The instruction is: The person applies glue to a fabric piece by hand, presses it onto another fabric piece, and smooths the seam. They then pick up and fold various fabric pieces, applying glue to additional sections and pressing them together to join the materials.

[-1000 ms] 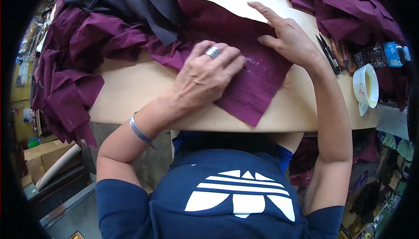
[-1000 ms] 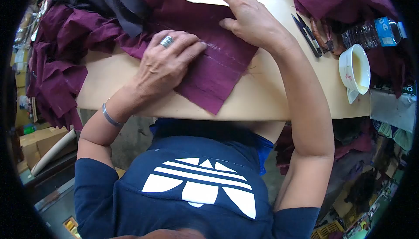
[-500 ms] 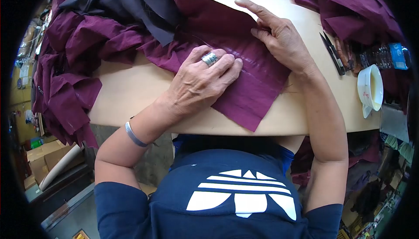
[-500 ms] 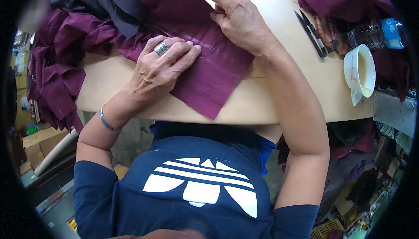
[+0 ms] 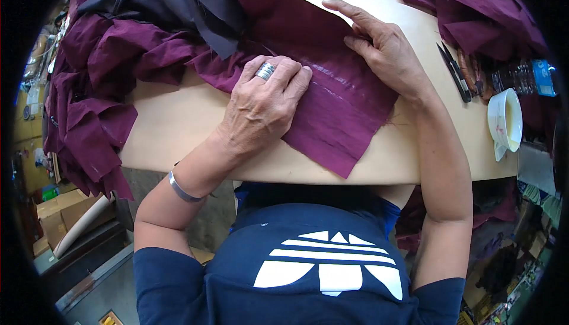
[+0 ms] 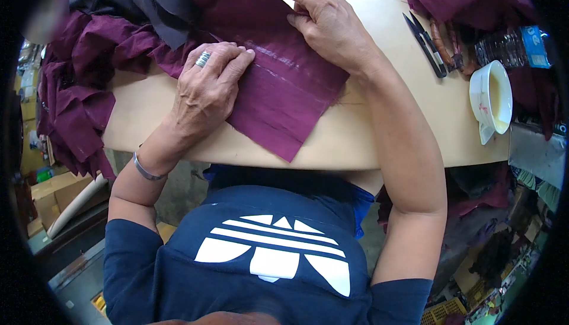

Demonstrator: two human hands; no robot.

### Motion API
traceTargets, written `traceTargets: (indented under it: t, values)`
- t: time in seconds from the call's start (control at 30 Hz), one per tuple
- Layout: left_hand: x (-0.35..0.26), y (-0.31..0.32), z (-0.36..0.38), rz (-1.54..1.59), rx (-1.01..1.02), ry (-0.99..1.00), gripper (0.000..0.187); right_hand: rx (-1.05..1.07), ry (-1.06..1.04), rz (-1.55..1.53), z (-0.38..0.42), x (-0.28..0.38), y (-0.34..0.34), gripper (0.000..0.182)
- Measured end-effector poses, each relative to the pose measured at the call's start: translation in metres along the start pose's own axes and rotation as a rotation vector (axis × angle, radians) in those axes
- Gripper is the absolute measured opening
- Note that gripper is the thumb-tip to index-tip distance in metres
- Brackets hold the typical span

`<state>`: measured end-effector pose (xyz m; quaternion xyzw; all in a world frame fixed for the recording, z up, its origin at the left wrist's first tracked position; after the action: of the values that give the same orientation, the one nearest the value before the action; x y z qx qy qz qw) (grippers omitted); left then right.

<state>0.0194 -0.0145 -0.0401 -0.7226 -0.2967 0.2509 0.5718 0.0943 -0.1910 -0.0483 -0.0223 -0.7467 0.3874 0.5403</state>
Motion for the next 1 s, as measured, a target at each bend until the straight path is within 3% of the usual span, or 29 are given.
traceTargets:
  t: [0.2, 0.3, 0.4, 0.5, 0.53, 0.63, 0.83, 1.0]
  values:
    - [-0.003, 0.0, 0.0, 0.008, 0.068, 0.122, 0.043, 0.075, 0.045, 0.058, -0.003, 0.003, -0.003, 0.053]
    - [-0.004, 0.002, 0.0, 0.03, 0.108, 0.122, 0.044, 0.031, 0.011, 0.25, -0.006, 0.007, -0.002, 0.059]
    - [-0.005, 0.004, 0.0, 0.046, 0.118, 0.125, 0.046, 0.028, 0.051, 0.19, -0.011, 0.019, -0.002, 0.068]
    - [-0.008, 0.001, 0.003, 0.05, 0.131, 0.155, 0.046, 0.111, 0.024, 0.225, -0.014, 0.015, 0.003, 0.064]
    - [-0.012, 0.0, 0.004, 0.055, 0.137, 0.169, 0.045, 0.214, 0.114, 0.21, -0.011, 0.02, 0.001, 0.066]
    - [-0.021, -0.003, 0.009, 0.147, 0.128, 0.207, 0.039, 0.249, 0.043, 0.083, 0.006, 0.017, -0.006, 0.067]
    - [0.003, -0.004, 0.01, 0.124, 0.007, 0.015, 0.037, 0.197, 0.099, 0.072, 0.006, 0.027, 0.0, 0.068]
    - [-0.001, -0.004, 0.013, 0.119, 0.07, 0.008, 0.042, 0.049, -0.123, 0.105, 0.0, 0.015, 0.013, 0.065]
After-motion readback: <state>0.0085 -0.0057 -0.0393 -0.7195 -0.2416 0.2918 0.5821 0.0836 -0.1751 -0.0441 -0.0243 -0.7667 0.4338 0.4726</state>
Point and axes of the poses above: each hand's wrist, its own z-axis away from the middle knuckle, its own y-axis out of the palm, x = y × z, the point moved 3 cm from there along -z, towards the middle knuckle, and after that the axes turned 13 degrees about x, right-handed, at the moved point
